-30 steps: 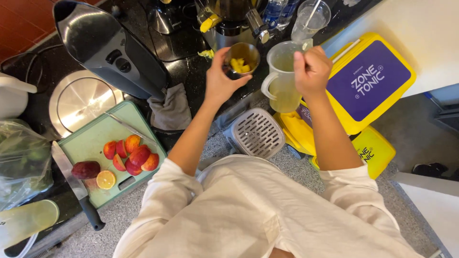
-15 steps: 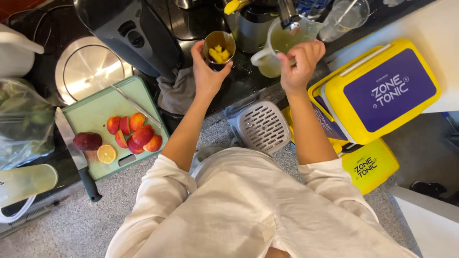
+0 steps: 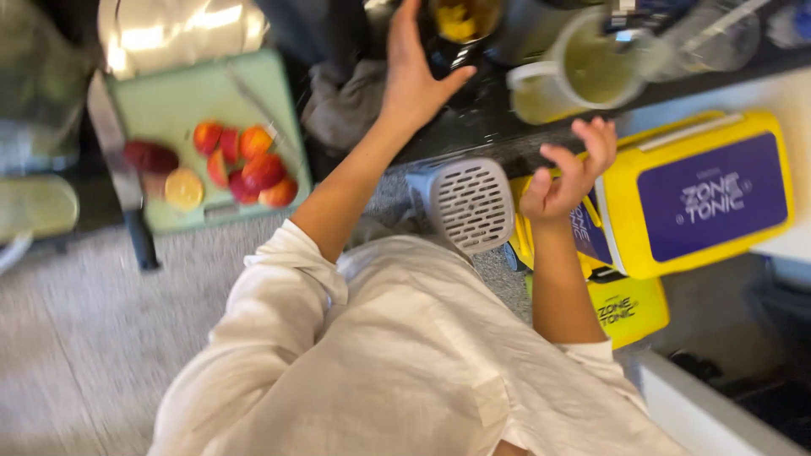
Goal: Preparing various fruits and using an electric juicer to make juice, then straining it into a jar.
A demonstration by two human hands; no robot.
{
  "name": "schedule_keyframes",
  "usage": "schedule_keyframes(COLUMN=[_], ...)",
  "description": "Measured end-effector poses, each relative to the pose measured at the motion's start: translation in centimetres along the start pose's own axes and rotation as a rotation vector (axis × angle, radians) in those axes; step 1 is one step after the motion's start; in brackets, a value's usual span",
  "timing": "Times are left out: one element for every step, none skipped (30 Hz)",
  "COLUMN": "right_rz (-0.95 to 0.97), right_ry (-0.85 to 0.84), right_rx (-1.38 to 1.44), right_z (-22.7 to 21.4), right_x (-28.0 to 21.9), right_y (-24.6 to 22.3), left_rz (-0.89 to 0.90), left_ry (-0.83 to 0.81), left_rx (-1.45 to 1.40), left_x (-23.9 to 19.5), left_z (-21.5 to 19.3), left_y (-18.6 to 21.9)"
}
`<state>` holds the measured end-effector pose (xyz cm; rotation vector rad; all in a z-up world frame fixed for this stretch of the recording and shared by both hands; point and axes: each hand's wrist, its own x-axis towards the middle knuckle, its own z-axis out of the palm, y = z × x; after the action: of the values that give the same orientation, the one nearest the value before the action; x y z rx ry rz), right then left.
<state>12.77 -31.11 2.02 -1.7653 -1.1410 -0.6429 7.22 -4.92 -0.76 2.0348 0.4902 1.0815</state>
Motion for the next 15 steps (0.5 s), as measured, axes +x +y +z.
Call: schedule_keyframes(right_rz=[-0.012,-0.013,-0.01,-0.019,-0.009,0.0,-0.011,-0.012,-0.016,-0.029,-0.046,-0.063,-0.073,-0.106,-0.136], right_ry=[-0.031,-0.073,-0.111,-0.136,-0.213,-0.29,-0.302,-0.386,-0.468,-0.476,-0.543,-0.61,-0.612,-0.669,-0.72], right_rx=[0.039,0.098,0.159,0.2,0.27,0.338,0.361,0.434,0.498,0.513,0.548,0.582,0.592,0.59,0.584], right_z=[0.7,1.3,2.2,3.3,4.2,5.1,6.2,7.4,8.4,9.6,10.8,12.1,13.3,14.5,15.9], right_x=[-0.4,-0.8,-1.3,-1.5,-1.5,-1.5,-1.3,-1.1,-0.8,-0.3,0.3,0.9,1.5,2.1,2.8], right_y=[-0.8,-1.7,-2.9,-4.2,-5.3,-6.3,-7.2,-8.1,-9.1,-10.3,-11.4,-12.6,-13.9,-15.4,-16.9], left_rz=[-0.03,0.008,0.048,0.021,0.038,0.054,0.044,0.009,-0.02,-0.025,-0.082,-0.14,-0.14,-0.126,-0.107], left_ry=[0.031,0.01,-0.017,0.009,-0.064,-0.136,-0.118,-0.105,-0.093,-0.076,0.005,0.087,0.097,0.138,0.174], left_rx=[0.027,0.019,0.016,0.048,-0.007,-0.062,-0.044,0.013,0.063,0.075,0.185,0.293,0.302,0.479,0.654], left_x=[-1.0,-2.1,-2.9,-4.3,-5.4,-6.5,-7.3,-8.3,-9.2,-10.0,-10.8,-11.5,-11.4,-11.2,-10.9], left_z=[-1.9,-3.7,-5.8,-8.6,-10.9,-13.1,-15.7,-18.3,-20.8,-23.2,-25.5,-27.9,-30.2,-32.5,-34.8], left_y=[0.9,1.9,2.8,3.4,4.1,4.9,4.5,4.2,3.9,2.7,1.3,0.0,-0.1,-0.2,-0.5])
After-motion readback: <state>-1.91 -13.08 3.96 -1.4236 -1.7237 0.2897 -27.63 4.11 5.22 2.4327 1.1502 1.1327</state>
